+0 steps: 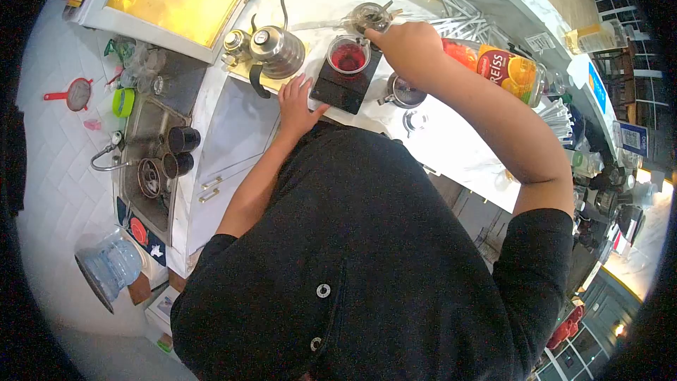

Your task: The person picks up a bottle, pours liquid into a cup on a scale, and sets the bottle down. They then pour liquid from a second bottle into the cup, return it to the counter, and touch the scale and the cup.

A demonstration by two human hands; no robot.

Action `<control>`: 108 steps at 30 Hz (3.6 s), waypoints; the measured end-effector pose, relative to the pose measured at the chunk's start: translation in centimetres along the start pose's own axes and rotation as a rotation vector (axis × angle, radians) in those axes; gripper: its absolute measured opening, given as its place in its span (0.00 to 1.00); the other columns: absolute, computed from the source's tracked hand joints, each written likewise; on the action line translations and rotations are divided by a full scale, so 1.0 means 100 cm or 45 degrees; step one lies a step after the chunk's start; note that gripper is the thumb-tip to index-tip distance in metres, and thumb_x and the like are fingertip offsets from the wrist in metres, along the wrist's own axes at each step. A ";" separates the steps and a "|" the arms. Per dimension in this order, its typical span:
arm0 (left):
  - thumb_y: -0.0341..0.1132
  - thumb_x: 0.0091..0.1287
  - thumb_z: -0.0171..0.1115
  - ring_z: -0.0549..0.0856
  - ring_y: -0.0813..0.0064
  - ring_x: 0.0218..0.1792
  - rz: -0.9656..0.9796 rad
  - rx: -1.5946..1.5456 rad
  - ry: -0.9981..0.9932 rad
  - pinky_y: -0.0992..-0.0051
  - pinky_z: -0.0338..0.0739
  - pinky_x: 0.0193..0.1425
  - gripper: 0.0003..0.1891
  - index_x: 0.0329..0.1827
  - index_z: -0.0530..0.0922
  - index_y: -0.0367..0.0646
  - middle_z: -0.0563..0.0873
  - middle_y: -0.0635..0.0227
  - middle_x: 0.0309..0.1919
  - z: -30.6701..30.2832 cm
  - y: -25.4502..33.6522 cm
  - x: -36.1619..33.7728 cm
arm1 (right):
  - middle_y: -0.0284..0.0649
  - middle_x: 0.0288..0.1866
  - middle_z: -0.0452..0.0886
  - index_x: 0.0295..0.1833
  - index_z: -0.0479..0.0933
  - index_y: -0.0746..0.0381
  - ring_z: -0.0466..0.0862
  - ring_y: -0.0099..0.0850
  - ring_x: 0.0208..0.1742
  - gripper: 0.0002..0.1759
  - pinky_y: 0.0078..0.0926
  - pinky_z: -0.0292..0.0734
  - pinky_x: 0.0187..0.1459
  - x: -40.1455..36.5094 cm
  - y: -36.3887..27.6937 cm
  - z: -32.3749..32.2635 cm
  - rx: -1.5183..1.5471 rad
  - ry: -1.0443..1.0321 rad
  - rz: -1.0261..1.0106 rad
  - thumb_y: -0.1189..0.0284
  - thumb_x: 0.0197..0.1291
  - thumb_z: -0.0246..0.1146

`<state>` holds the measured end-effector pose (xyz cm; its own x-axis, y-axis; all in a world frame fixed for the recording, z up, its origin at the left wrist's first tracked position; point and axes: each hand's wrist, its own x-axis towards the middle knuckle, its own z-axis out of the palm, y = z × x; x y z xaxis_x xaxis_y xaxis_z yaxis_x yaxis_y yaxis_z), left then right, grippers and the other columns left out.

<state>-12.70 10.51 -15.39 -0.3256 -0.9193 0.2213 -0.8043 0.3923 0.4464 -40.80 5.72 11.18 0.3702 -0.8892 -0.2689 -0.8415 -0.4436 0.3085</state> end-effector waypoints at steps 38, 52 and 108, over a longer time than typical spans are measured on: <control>0.62 0.62 0.76 0.69 0.53 0.79 0.033 0.024 -0.063 0.48 0.54 0.85 0.45 0.75 0.76 0.41 0.74 0.54 0.76 -0.014 -0.003 0.001 | 0.38 0.42 0.90 0.78 0.70 0.41 0.93 0.40 0.45 0.37 0.38 0.88 0.39 0.006 -0.006 -0.023 0.039 -0.056 -0.023 0.73 0.65 0.69; 0.59 0.57 0.80 0.69 0.55 0.77 0.011 0.034 -0.046 0.49 0.55 0.83 0.43 0.71 0.79 0.43 0.76 0.57 0.73 -0.010 0.002 0.008 | 0.40 0.42 0.91 0.70 0.72 0.47 0.94 0.42 0.46 0.30 0.39 0.88 0.40 -0.005 -0.014 -0.009 0.146 -0.139 -0.038 0.75 0.63 0.70; 0.66 0.65 0.70 0.71 0.50 0.73 0.175 0.104 -0.215 0.49 0.62 0.75 0.44 0.73 0.77 0.40 0.76 0.51 0.72 -0.024 -0.008 0.019 | 0.43 0.43 0.91 0.79 0.70 0.44 0.94 0.44 0.45 0.34 0.42 0.89 0.40 -0.019 -0.032 -0.030 0.213 -0.213 0.341 0.73 0.67 0.64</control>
<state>-11.47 8.52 -13.21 -0.5078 -0.8525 0.1239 -0.7821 0.5165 0.3485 -37.59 8.51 13.45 0.0699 -0.9346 -0.3487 -0.9579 -0.1605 0.2382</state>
